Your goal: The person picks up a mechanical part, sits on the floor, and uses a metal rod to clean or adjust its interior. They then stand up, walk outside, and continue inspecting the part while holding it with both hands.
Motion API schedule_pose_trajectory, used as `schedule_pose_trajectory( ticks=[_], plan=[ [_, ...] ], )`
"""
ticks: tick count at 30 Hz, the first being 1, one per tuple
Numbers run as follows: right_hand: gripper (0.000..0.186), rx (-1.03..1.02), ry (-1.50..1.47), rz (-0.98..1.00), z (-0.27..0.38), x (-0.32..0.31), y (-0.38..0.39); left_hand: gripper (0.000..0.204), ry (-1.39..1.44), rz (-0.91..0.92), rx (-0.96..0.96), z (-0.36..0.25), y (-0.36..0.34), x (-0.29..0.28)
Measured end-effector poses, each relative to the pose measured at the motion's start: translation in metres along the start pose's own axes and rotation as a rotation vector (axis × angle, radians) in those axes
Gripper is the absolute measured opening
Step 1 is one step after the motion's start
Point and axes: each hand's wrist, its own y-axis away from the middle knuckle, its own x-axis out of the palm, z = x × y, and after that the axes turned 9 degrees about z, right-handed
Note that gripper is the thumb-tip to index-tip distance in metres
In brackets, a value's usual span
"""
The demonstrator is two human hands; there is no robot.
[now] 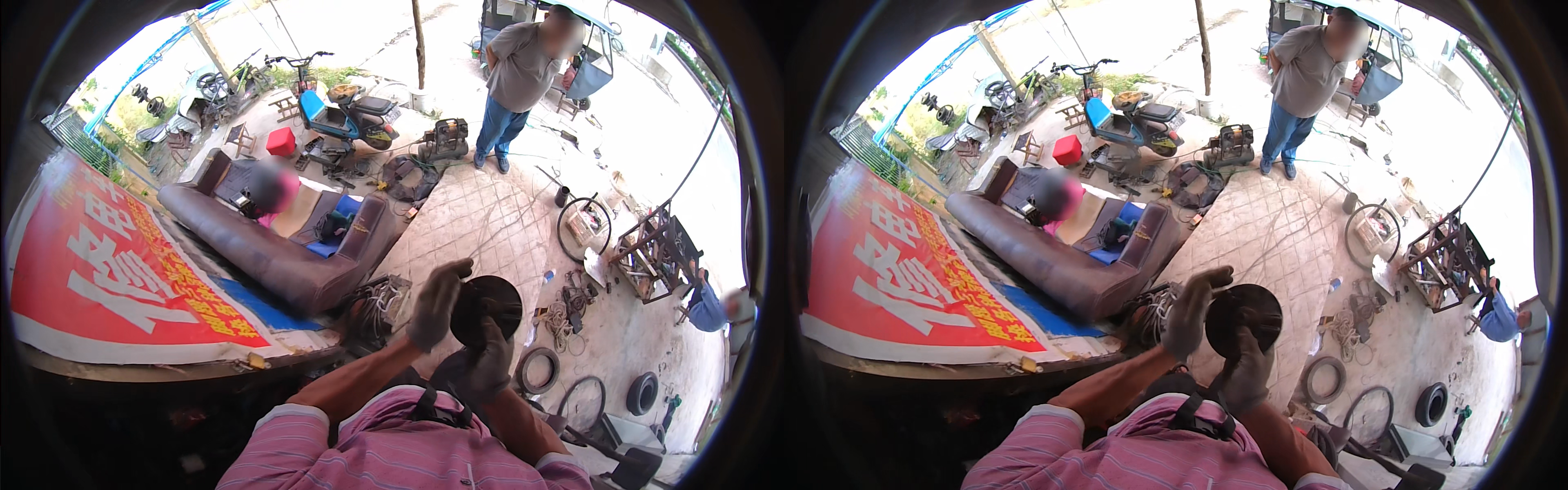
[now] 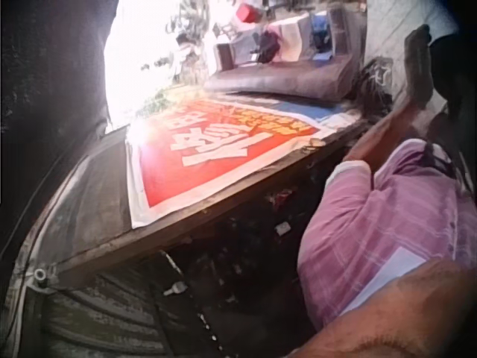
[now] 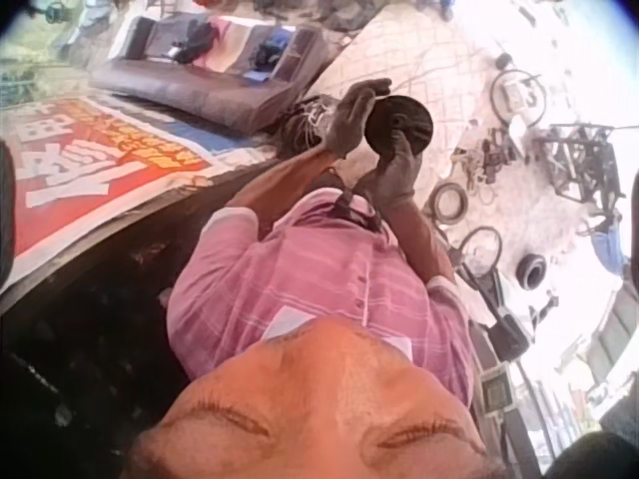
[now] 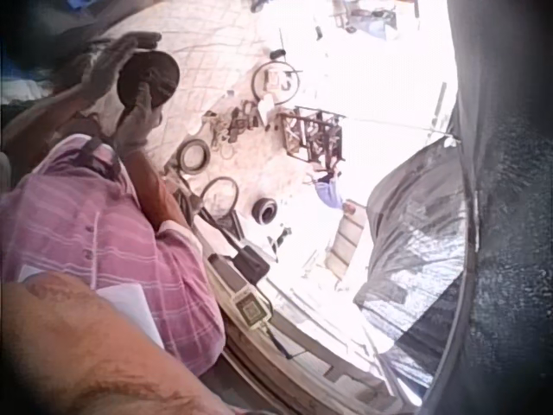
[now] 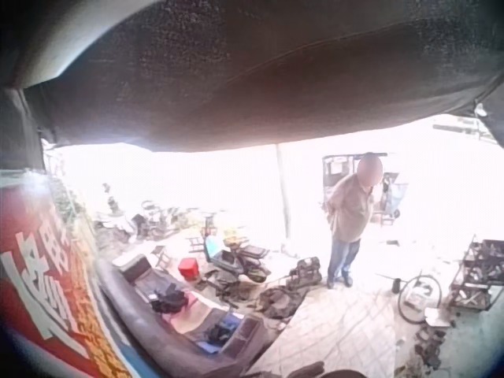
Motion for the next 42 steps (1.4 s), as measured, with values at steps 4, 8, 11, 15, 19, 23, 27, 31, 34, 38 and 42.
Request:
schedule_pose_trajectory(
  ticks=[4,8,11,15,19,23,27,31,34,38,42],
  plan=[
    [0.034,0.029,-0.049,0.022,0.02,-0.029,-0.046,0.039,-0.15,-0.06,0.039,0.018,-0.022,0.042],
    [0.033,0.092,0.123,0.077,0.059,-0.073,-0.087,0.037,-0.046,-0.154,-0.018,0.034,-0.085,0.064],
    [0.032,0.096,0.14,0.038,0.099,-0.087,-0.114,0.039,-0.157,-0.209,0.008,0.065,-0.128,0.078],
    [0.031,-0.015,0.191,-0.031,0.123,-0.1,-0.149,0.044,-0.058,0.043,-0.124,0.072,-0.17,0.112],
    [0.034,-0.126,0.1,0.024,0.128,-0.125,-0.196,0.044,-0.044,0.067,-0.088,0.094,-0.185,0.152],
    [0.032,0.002,0.186,0.041,0.132,-0.137,-0.231,0.043,-0.162,-0.067,-0.02,0.111,-0.226,0.138],
    [0.029,-0.039,0.308,0.046,0.128,-0.134,-0.275,0.037,-0.192,-0.16,0.066,0.146,-0.296,0.1],
    [0.03,-0.178,0.227,0.013,0.113,-0.117,-0.33,0.04,-0.164,0.061,0.127,0.165,-0.331,0.085],
    [0.029,-0.121,0.067,0.099,0.12,-0.116,-0.367,0.044,-0.114,0.056,0.056,0.157,-0.336,0.108],
    [0.03,-0.042,0.238,0.077,0.122,-0.12,-0.381,0.042,-0.034,-0.117,-0.001,0.163,-0.361,0.089],
    [0.032,-0.034,0.31,0.107,0.138,-0.132,-0.412,0.038,-0.052,-0.263,0.047,0.19,-0.408,0.079]
  ],
)
